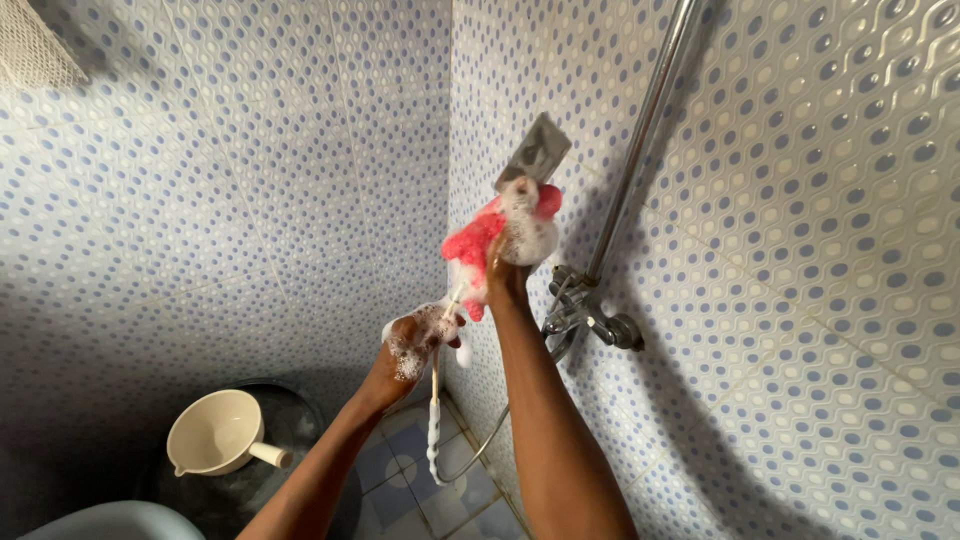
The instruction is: The person picks up a red cloth, places it in a metal pot, and adds detergent powder. They agitate the cloth in soapy water, then rinse it under a handheld shower head, scrubbing the cloth and the shower fixture. The person then rinses a plastic jug under the shower.
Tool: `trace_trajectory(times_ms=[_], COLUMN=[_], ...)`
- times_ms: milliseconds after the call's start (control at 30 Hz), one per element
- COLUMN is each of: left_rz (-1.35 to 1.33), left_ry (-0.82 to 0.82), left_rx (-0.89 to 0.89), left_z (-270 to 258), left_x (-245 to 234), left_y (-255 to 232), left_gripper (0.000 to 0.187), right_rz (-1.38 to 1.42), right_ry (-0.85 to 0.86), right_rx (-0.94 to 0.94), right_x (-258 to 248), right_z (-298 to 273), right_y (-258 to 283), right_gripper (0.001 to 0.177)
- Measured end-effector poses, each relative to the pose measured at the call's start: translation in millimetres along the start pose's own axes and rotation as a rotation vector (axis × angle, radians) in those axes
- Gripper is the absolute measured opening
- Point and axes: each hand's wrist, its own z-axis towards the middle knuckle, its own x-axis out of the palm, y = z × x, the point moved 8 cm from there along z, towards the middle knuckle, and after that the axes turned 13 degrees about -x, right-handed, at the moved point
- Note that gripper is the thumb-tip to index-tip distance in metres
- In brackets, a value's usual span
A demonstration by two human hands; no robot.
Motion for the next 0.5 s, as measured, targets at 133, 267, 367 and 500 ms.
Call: trace_trajectory(times_ms=[133,267,367,500], left_rz=[0.068,-0.069,-0.079,0.141], left_ry=[-0.106,-0.099,-0.093,-0.113], left_rx=[-0.189,-0.135,-0.024,-0.038], left_z=[6.6,15.6,22.6,29.3], left_x=[-1.7,-1.1,-5.1,-16.3], left_y=[0.4,-1.2,9.5,53.9], left_gripper=[0.023,0.020,0.018,0.026], right_rz=[0.050,0.098,0.106,0.023], right_ry=[-0.022,0.149,0.383,0.691], right_rx=[0.036,0.059,-0.011,-0.480], right_x=[0.0,21.6,40.5,55.9], right_z=[8.1,-0.6,-18.8,-48.1], right_y=[12.9,25.6,47.3,100.3], right_gripper=[0.040,0.040,0.040,0.040])
